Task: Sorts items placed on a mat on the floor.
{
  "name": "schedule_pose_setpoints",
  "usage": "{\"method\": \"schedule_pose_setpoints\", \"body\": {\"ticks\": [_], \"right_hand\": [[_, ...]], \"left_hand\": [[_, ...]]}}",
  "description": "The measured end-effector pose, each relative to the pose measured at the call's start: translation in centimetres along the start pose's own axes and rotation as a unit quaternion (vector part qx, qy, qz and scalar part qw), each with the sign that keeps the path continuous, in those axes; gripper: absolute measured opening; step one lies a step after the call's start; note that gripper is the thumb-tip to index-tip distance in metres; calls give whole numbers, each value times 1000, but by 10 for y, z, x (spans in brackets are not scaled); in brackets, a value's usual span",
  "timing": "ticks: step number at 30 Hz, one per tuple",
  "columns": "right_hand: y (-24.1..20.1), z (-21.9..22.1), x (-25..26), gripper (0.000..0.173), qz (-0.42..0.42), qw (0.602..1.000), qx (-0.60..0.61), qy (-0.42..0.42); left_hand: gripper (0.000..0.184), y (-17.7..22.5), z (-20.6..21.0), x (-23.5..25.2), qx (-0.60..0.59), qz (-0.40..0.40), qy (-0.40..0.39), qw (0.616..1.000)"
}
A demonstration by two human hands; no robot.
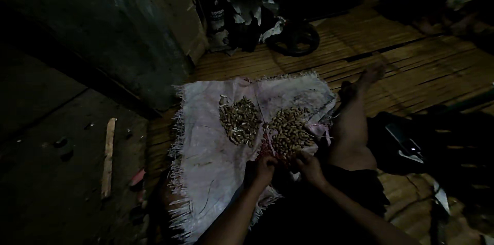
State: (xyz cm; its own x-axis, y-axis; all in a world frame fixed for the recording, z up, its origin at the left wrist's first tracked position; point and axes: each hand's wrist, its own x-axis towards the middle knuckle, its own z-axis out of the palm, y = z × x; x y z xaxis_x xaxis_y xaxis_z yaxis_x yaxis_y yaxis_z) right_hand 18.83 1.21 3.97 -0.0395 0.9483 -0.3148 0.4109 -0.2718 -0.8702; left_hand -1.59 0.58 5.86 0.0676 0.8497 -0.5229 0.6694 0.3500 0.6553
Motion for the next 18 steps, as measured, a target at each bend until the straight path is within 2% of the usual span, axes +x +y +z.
{"method": "schedule_pose_setpoints", "body": {"ticks": [3, 6, 10, 12, 14, 15, 17, 18], "right_hand": [[1, -24, 14, 21, 45, 993, 83, 72], [14, -44, 28, 25, 102, 961, 226, 124], [25, -67, 39, 26, 132, 890, 429, 82], [20, -76, 44, 26, 136, 866, 477, 62], [20, -85, 53, 26, 143, 872, 463, 65], [23, -89, 58, 24, 133, 899, 411, 71], [24, -98, 62, 26, 116, 969, 196, 99], [20, -99, 60, 28, 113, 986, 92, 88]], "left_hand": [[22, -1, -4, 0, -32, -13, 39, 999], [21, -8, -2, 7, -114, 2, 68, 991], [21, -11, -3, 8, -173, 1, 95, 980], [20, -12, -3, 8, -181, 3, 103, 978], [19, -18, 1, 13, -187, 13, 119, 975], [19, -20, 3, 14, -189, 15, 124, 974], [19, -20, 3, 15, -195, 17, 126, 973], [19, -21, 4, 16, -199, 21, 127, 971]]}}
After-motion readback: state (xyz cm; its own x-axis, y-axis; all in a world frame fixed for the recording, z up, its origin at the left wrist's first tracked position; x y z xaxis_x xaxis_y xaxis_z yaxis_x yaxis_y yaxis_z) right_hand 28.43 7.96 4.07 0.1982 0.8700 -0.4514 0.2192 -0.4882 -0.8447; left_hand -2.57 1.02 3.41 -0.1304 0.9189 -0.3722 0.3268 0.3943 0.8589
